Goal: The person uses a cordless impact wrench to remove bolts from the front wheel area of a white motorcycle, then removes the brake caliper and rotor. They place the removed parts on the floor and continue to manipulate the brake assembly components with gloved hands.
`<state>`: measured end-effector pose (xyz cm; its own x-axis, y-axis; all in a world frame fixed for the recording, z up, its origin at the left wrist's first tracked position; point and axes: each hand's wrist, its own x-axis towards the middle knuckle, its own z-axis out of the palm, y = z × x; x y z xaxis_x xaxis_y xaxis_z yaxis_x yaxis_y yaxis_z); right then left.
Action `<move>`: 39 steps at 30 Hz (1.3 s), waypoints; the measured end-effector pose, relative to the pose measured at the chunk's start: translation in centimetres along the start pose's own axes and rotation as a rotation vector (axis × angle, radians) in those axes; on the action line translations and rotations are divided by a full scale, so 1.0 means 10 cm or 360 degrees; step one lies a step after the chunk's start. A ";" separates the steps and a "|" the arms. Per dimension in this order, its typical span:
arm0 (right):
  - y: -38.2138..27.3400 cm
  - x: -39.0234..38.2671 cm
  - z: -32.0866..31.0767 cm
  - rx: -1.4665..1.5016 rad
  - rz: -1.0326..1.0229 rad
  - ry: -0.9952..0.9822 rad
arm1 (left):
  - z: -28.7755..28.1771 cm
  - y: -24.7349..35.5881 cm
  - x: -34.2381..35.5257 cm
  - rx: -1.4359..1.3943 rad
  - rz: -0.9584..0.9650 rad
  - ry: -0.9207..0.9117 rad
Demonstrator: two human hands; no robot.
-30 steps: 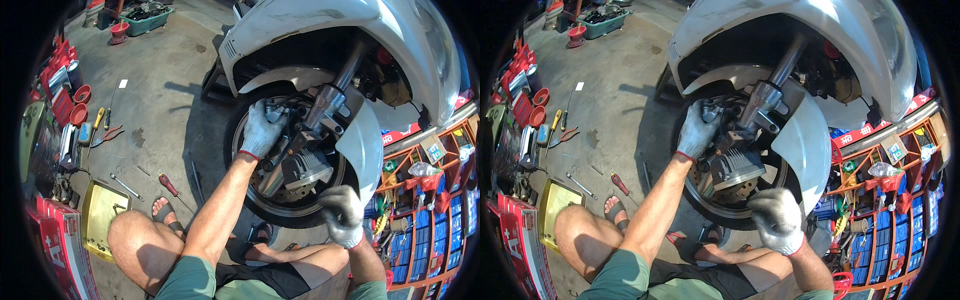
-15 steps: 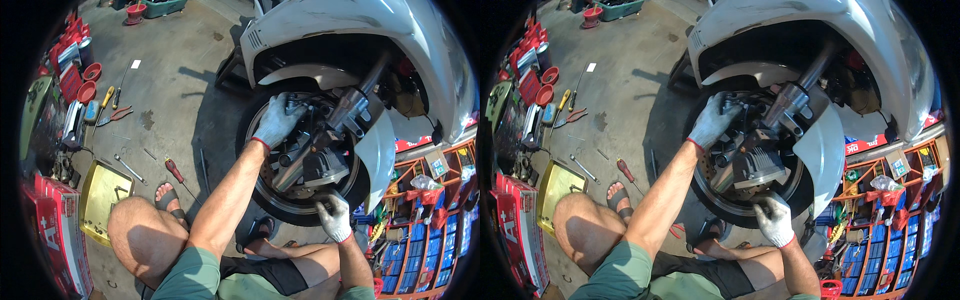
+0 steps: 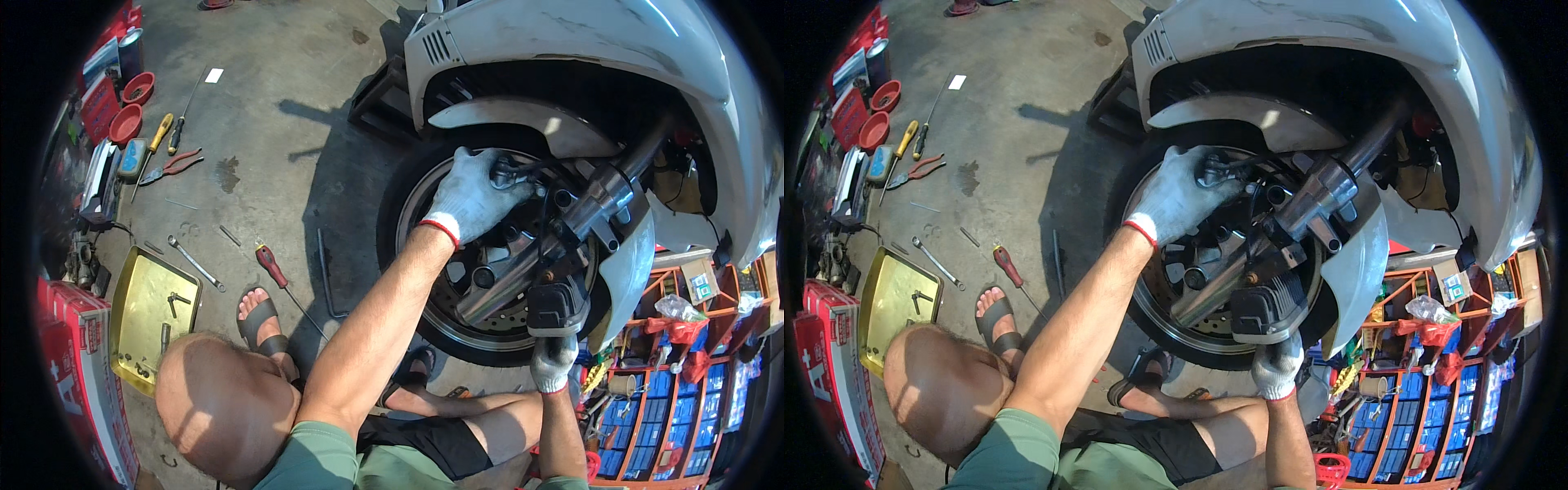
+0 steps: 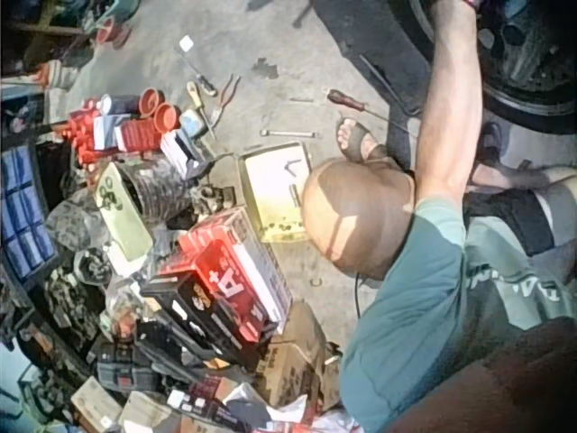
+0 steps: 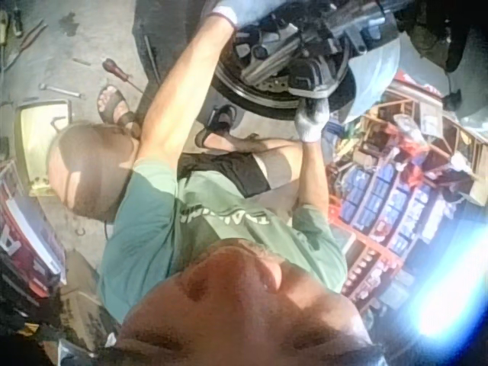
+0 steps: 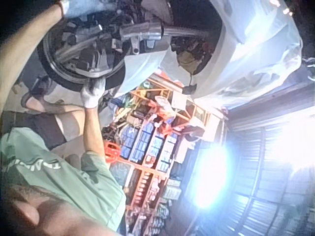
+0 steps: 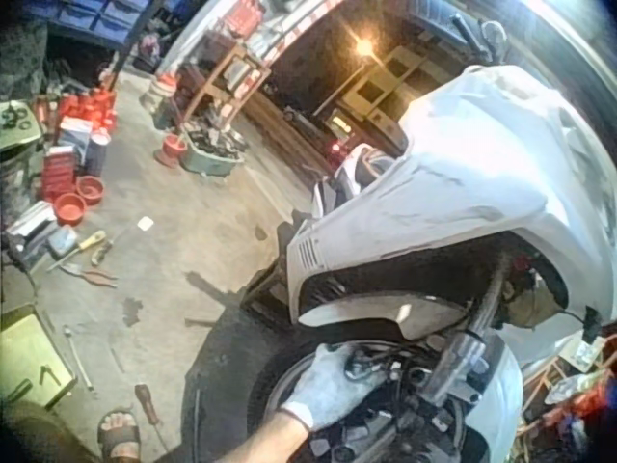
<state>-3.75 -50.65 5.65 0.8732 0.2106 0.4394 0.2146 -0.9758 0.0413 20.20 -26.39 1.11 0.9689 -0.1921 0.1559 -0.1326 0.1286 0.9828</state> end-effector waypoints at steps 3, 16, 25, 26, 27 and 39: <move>0.01 -0.01 0.03 0.0117 0.0099 0.0035 | 0.00 0.00 0.00 0.0073 0.0028 -0.0010; -0.07 -0.21 0.03 0.0246 0.0384 0.0425 | 0.00 0.00 0.00 0.0078 0.0023 -0.0015; 0.00 -0.58 0.24 0.0097 0.1648 0.0686 | 0.02 0.04 -0.11 0.0182 0.0007 -0.0039; 0.26 -0.76 0.26 -0.0244 0.1610 0.0492 | 0.05 0.03 -0.11 0.0175 0.0018 -0.0037; 0.29 -0.71 0.31 -0.0174 0.1567 0.0555 | 0.05 0.01 -0.08 0.0173 0.0028 -0.0022; 0.37 -0.64 0.37 -0.0460 0.1620 0.0425 | 0.10 -0.14 -0.01 0.0222 0.0135 0.0103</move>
<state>-6.97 -55.44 -0.33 0.4526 -0.6887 0.5664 -0.6964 -0.6697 -0.2579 20.08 -27.48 -0.20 0.9638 -0.1230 0.2365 -0.2377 0.0045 0.9713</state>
